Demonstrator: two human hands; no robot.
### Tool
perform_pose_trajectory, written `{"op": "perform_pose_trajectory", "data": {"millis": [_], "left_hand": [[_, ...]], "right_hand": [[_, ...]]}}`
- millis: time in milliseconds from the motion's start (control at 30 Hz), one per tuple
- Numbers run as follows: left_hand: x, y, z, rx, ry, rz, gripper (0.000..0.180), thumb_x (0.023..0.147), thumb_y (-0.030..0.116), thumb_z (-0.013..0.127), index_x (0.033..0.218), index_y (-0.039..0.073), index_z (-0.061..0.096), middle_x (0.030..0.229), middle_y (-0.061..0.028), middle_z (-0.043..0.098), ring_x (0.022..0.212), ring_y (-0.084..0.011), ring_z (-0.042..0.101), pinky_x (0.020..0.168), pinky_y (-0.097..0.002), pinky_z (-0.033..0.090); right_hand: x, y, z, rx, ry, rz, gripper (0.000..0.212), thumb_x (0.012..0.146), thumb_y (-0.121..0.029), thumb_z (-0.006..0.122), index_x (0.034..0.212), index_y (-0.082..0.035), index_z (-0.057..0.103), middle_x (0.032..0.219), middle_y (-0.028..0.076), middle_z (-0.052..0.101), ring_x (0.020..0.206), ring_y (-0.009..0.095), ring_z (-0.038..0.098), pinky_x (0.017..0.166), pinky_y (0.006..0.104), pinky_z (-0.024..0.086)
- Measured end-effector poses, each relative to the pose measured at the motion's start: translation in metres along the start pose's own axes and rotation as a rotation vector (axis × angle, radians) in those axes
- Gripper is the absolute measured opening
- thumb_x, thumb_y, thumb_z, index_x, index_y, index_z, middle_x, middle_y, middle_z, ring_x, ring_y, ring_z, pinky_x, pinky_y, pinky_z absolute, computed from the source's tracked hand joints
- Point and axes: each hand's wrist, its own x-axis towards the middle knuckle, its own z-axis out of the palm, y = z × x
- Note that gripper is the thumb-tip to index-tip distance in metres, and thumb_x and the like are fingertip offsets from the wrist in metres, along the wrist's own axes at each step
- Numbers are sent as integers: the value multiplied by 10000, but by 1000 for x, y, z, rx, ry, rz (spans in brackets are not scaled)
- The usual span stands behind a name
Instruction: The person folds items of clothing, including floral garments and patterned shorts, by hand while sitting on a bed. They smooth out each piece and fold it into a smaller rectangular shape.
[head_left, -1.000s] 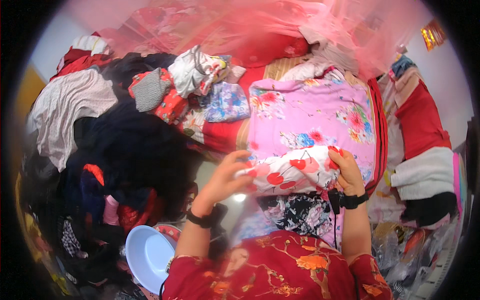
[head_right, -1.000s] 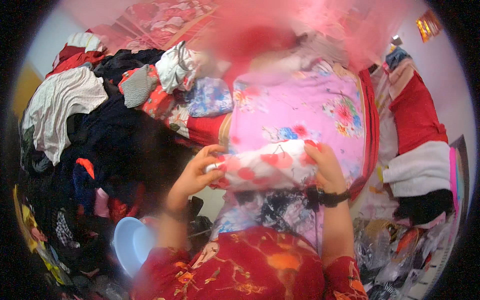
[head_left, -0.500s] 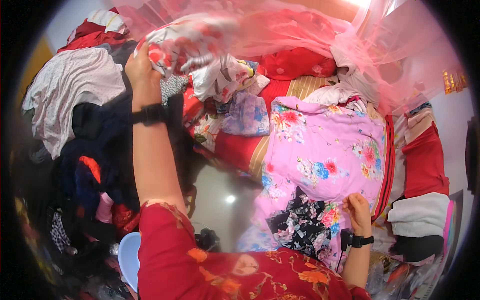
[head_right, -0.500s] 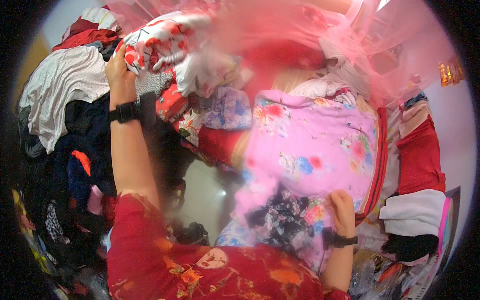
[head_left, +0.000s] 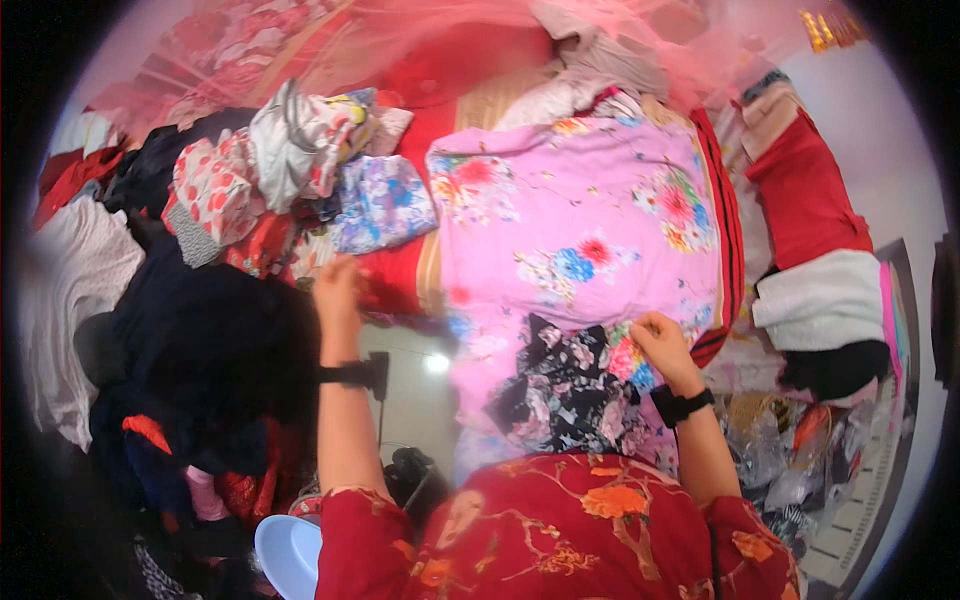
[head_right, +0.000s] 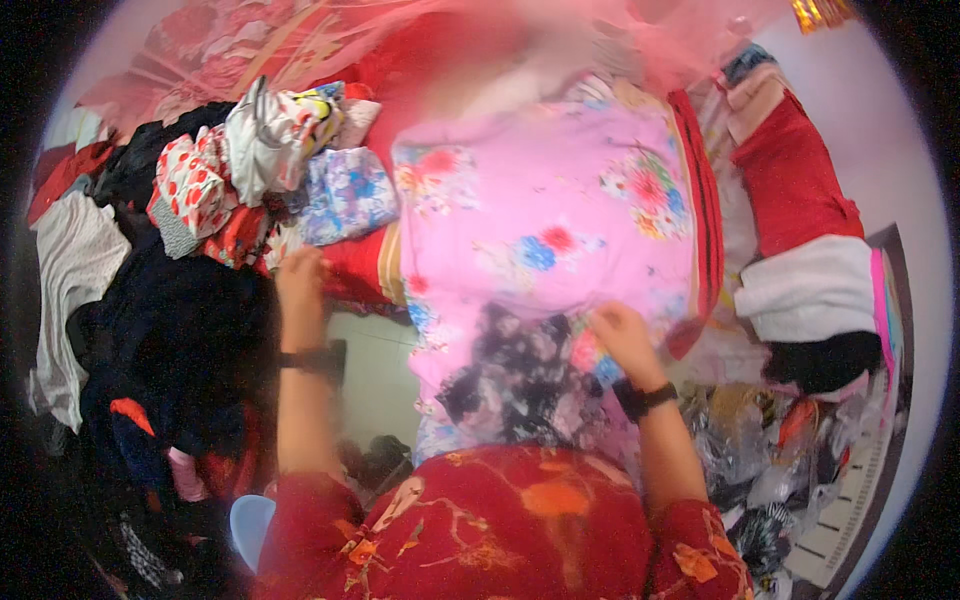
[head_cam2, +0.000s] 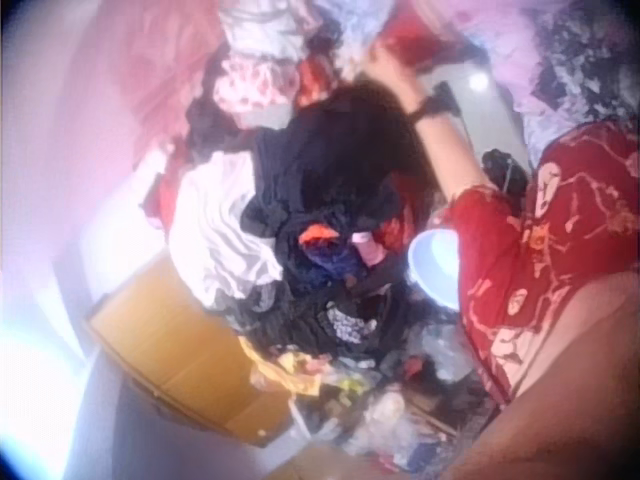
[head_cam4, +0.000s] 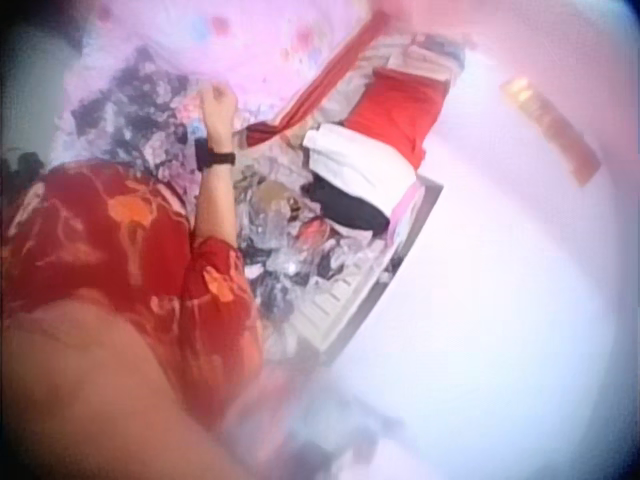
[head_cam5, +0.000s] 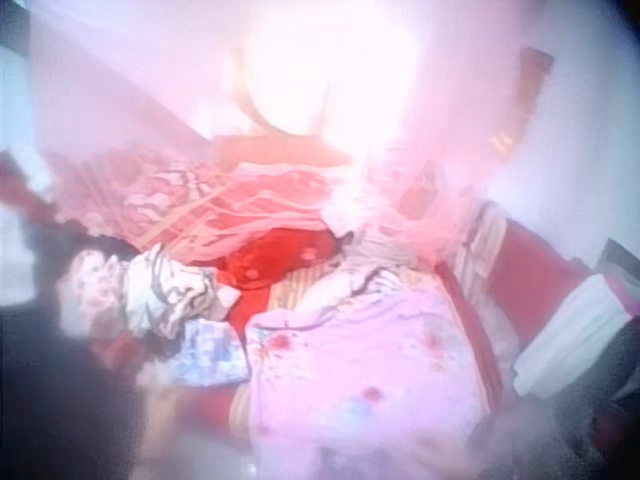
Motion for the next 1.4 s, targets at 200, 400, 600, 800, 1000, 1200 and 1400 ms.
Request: {"op": "perform_pose_trajectory", "data": {"millis": [200, 400, 600, 800, 1000, 1200, 1400], "left_hand": [[-52, -34, 87, 176, -208, -110, 178, 870, 90, 587, 1017, -11, 592, 826, -66, 635, 690, -105, 599, 575, -227, 478], [-9, -35, 148, 492, -383, 294, 263, 854, 90, 573, 1101, -1, 581, 1042, -140, 639, 963, -243, 611, 833, -308, 480], [52, -46, 218, 1373, -567, 695, 567, 793, 354, 628, 1284, 109, 486, 1386, -126, 417, 1298, -359, 346, 1027, -570, 282], [182, -74, 251, 1409, -465, 620, 774, 798, 512, 600, 1421, 161, 306, 1490, -122, 260, 1385, -346, 192, 1041, -603, 217], [245, -83, 239, 1395, -349, 655, 680, 870, 478, 538, 1390, 79, 357, 1399, -264, 351, 1310, -447, 289, 1095, -503, 211], [168, -17, 273, 1660, -297, 486, 628, 865, 402, 553, 1373, 76, 379, 1412, -242, 349, 1317, -452, 279, 1060, -517, 273], [42, -40, 249, 1373, -837, 613, 656, 832, 387, 603, 1389, 126, 373, 1458, -150, 317, 1360, -373, 249, 1045, -584, 221]], "right_hand": [[7, 13, -18, 80, 88, -176, 128, 842, -120, 615, 842, 7, 605, 730, 4, 589, 669, 65, 519, 592, 223, 421], [43, 0, -50, 27, 233, -197, 119, 841, -110, 611, 887, 0, 606, 775, 16, 603, 735, 86, 544, 677, 247, 451], [143, -8, -57, -631, 61, -705, 311, 780, -195, 657, 1062, -72, 609, 1200, 136, 548, 1113, 292, 520, 933, 382, 414], [298, -30, -84, -940, 369, -662, 484, 764, -306, 679, 1192, -122, 549, 1227, 134, 487, 1092, 352, 491, 896, 433, 424], [354, -52, -75, -908, 449, -604, 367, 793, -333, 658, 1057, -97, 560, 1029, 112, 547, 879, 325, 594, 738, 434, 478], [385, -58, -121, -797, 223, -786, 278, 805, -306, 628, 952, -71, 609, 898, 121, 604, 864, 291, 611, 731, 414, 478], [439, -71, -205, -641, 795, -557, 324, 757, -289, 676, 960, -41, 633, 882, 156, 658, 847, 312, 623, 763, 378, 489]]}}
